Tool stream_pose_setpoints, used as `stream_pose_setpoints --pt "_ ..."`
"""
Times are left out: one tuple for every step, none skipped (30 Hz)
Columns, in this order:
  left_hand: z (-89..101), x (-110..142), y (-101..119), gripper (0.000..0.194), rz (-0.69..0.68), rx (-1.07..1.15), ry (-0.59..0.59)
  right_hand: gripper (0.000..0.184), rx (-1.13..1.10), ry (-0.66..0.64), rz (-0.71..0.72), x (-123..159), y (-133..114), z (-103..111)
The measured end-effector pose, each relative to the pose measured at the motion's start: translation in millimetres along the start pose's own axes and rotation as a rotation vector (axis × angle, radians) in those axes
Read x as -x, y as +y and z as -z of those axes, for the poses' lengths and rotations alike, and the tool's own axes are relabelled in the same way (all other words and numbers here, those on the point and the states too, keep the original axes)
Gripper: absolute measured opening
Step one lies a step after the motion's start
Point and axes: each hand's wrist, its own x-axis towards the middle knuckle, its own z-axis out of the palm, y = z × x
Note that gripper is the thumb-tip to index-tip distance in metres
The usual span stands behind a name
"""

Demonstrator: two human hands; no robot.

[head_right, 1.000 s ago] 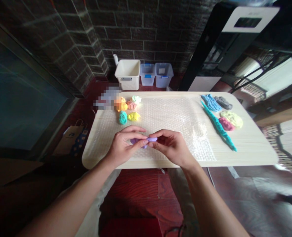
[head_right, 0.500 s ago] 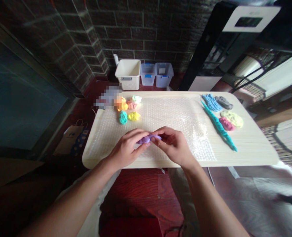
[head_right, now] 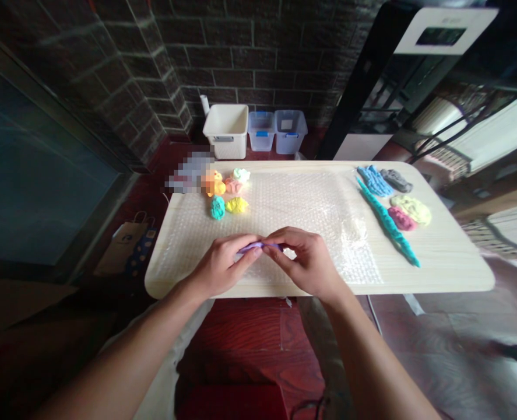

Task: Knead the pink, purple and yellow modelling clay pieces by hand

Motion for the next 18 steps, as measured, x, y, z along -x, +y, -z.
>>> stream_pose_setpoints --pt "0.9 0.1 0.6 0.025 0.023 0.001 -0.007 0.018 0.004 -0.009 -0.008 0.1 -0.2 0.0" --pt "1.8 0.2 1.2 0.028 0.046 -0.001 -0.012 0.019 0.006 -0.023 -0.014 0.1 -0.5 -0.1" --pt "2.8 0.2 1.8 0.031 0.068 0.0 -0.018 0.021 0.005 -0.039 -0.025 0.1 -0.8 -0.3" --pt "3.7 0.2 2.3 0.035 0.091 0.009 -0.026 0.022 -0.003 -0.051 -0.038 0.1 -0.9 -0.5" --pt "4.5 0.1 2.8 0.038 0.112 0.028 -0.035 0.023 -0.017 -0.057 -0.055 0.1 -1.0 -0.9" --pt "5.3 0.0 3.4 0.04 0.132 0.054 -0.047 0.023 -0.035 -0.057 -0.074 0.1 -0.9 -1.3" --pt "6.0 0.0 3.9 0.041 0.151 0.084 -0.059 0.023 -0.054 -0.053 -0.095 0.2 -0.7 -1.8" --pt "6.6 -0.1 4.3 0.042 0.168 0.115 -0.069 0.023 -0.078 -0.052 -0.114 0.3 -0.4 -2.4" --pt "7.0 -0.1 4.5 0.042 0.185 0.146 -0.077 0.024 -0.107 -0.056 -0.132 0.5 -0.2 -2.9" --pt "7.3 -0.1 4.5 0.043 0.201 0.178 -0.082 0.024 -0.138 -0.058 -0.146 0.7 0.0 -3.3" --pt "7.4 0.0 4.1 0.043 0.22 0.213 -0.085 0.025 -0.172 -0.055 -0.158 0.9 0.2 -3.7" --pt "7.4 0.2 3.5 0.044 0.241 0.251 -0.085 0.027 -0.201 -0.048 -0.165 1.1 0.3 -4.0" --pt "7.2 0.4 2.5 0.044 0.263 0.291 -0.084 0.027 -0.221 -0.036 -0.168 1.2 0.4 -4.1" --pt "6.9 0.7 1.4 0.045 0.283 0.331 -0.084 0.027 -0.23 -0.022 -0.168 1.2 0.5 -4.1" --pt "6.5 0.9 0.1 0.044 0.301 0.372 -0.085 0.026 -0.232 -0.007 -0.168 1.2 0.7 -4.1" --pt "6.1 1.0 -1.0 0.044 0.316 0.409 -0.088 0.024 -0.23 0.001 -0.169 1.1 0.9 -4.0" --pt "5.9 1.1 -1.9 0.043 0.326 0.441 -0.095 0.022 -0.229 0.0 -0.173 0.9 1.2 -3.9" --pt "5.7 1.0 -2.4 0.041 0.329 0.464 -0.101 0.021 -0.231 -0.005 -0.178 0.7 1.6 -3.9"
